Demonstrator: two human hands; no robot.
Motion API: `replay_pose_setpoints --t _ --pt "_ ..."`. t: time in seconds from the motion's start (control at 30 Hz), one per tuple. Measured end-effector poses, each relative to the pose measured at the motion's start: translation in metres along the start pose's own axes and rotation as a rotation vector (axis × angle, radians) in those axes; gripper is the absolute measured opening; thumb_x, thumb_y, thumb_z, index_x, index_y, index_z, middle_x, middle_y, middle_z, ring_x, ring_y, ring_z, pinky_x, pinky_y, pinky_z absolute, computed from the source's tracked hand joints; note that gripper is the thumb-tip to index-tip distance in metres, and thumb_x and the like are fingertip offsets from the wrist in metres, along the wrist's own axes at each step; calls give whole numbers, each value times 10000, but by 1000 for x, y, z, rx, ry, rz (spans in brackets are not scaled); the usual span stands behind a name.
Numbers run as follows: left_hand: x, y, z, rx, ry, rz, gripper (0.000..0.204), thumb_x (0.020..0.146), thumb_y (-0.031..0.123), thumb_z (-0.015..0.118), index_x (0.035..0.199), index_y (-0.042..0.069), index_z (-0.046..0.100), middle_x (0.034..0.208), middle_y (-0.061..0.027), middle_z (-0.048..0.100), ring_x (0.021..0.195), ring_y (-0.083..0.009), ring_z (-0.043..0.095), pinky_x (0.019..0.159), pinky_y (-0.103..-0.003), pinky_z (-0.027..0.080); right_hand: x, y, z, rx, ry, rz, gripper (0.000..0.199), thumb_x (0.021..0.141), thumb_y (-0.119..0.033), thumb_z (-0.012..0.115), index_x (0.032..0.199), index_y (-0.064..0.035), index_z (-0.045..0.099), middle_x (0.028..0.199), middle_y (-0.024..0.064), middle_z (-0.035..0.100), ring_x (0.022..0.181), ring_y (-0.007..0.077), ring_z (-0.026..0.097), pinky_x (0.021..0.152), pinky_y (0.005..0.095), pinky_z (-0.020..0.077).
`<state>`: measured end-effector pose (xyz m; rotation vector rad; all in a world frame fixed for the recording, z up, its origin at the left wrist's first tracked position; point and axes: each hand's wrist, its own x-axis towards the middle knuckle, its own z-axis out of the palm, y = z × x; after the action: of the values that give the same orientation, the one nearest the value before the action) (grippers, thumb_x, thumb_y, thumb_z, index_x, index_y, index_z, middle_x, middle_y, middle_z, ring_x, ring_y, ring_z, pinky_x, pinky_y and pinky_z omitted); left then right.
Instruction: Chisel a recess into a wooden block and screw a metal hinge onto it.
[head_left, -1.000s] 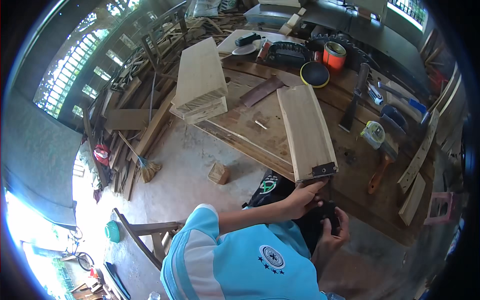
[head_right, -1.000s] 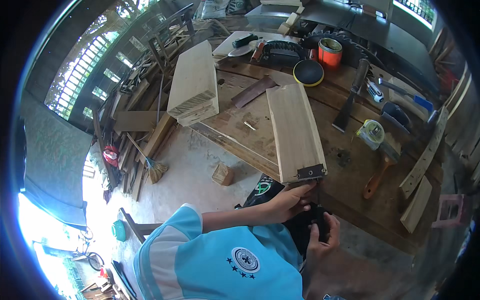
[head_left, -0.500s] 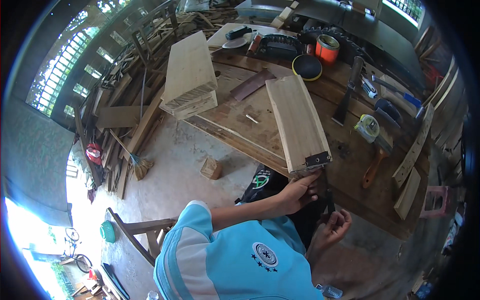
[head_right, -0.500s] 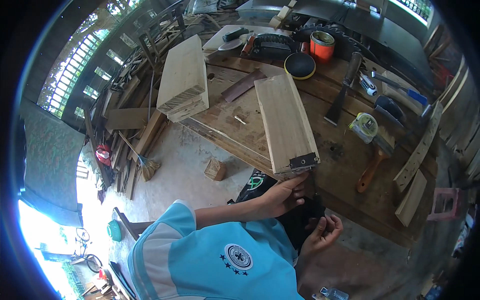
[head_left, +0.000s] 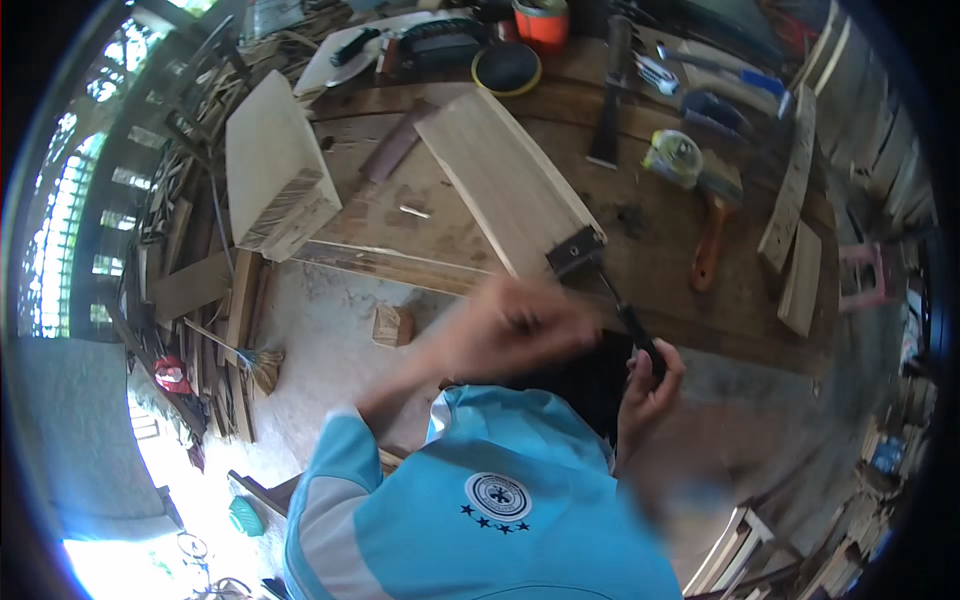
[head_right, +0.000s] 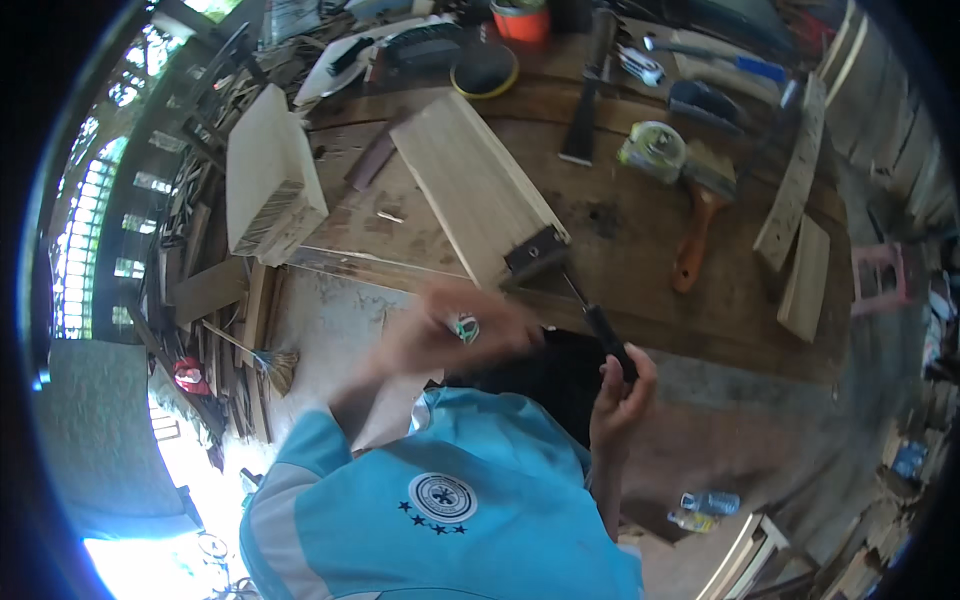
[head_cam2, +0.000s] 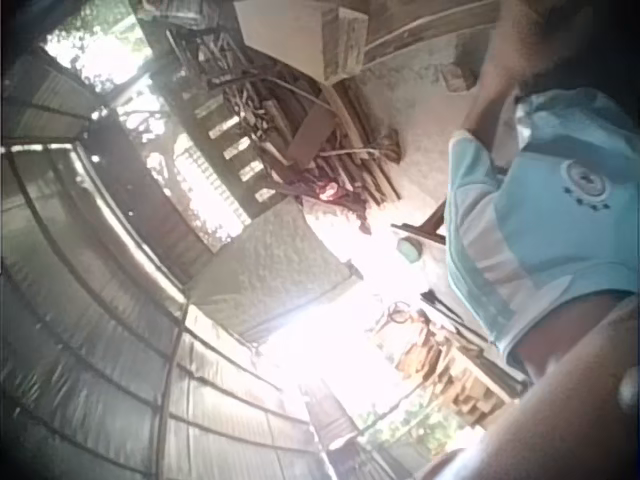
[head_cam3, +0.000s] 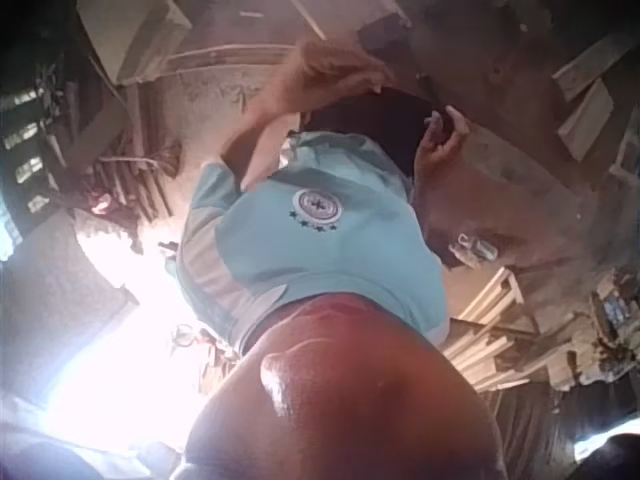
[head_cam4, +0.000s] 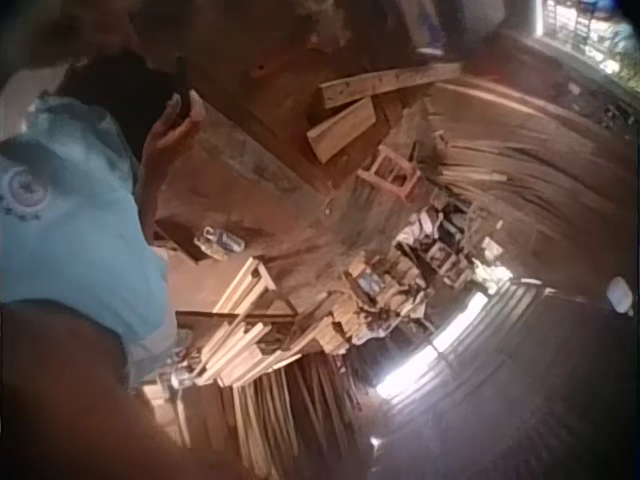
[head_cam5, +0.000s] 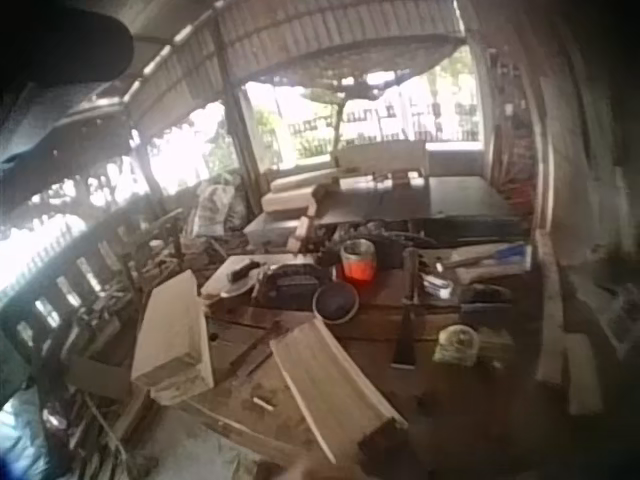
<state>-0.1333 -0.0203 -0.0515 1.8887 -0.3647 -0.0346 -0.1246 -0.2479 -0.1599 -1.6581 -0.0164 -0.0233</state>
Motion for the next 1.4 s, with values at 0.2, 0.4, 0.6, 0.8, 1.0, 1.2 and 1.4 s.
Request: replay_pose_setpoints --t 0.2,0.4,0.6,0.8,1.0,1.2,1.4 --pt "85 -71 -52 817 -27 299 216 765 324 629 840 124 661 892 -61 576 928 -252 520 864 -362 347 21 -19 5 -717 -51 -722 232 854 -113 589 1062 -37 518 851 102 555 706 197 576 633 276 456" --pt "88 -72 -46 770 -81 208 208 759 351 641 842 165 678 826 -41 527 878 -244 481 840 -341 352 20 -35 0 -260 -214 -182 187 863 -134 577 1010 -54 493 763 73 533 603 119 508 487 213 383" --pt "90 -66 -38 775 -117 223 181 764 296 647 846 138 679 775 -34 494 827 -217 473 834 -341 354 25 -45 4 167 -295 294 125 862 -123 578 921 -63 485 718 61 517 466 44 413 387 180 287" --pt "88 -66 -42 755 -93 198 185 738 329 671 832 172 691 772 -34 497 828 -220 481 813 -336 358 26 -41 4 496 -489 648 126 896 -167 534 923 -44 533 680 2 499 417 50 400 364 182 269" --pt "89 -71 -40 764 -89 245 201 735 342 669 830 167 694 767 -31 503 819 -218 482 804 -326 360 59 -44 -6 811 -704 1089 223 861 -176 572 979 10 541 613 52 487 489 108 467 410 248 361" --pt "87 -68 -40 744 -53 221 204 726 346 676 828 170 695 769 -27 510 815 -214 484 809 -328 357 41 -57 8 -97 -437 51 233 828 -121 606 1005 13 536 620 38 500 557 124 523 482 244 417" --pt "89 -65 -37 745 -103 280 203 706 334 692 823 168 696 770 -24 509 816 -208 493 808 -328 363 47 -48 -1 603 -626 956 220 861 -171 574 1013 -11 565 624 -9 476 459 49 411 400 180 312"
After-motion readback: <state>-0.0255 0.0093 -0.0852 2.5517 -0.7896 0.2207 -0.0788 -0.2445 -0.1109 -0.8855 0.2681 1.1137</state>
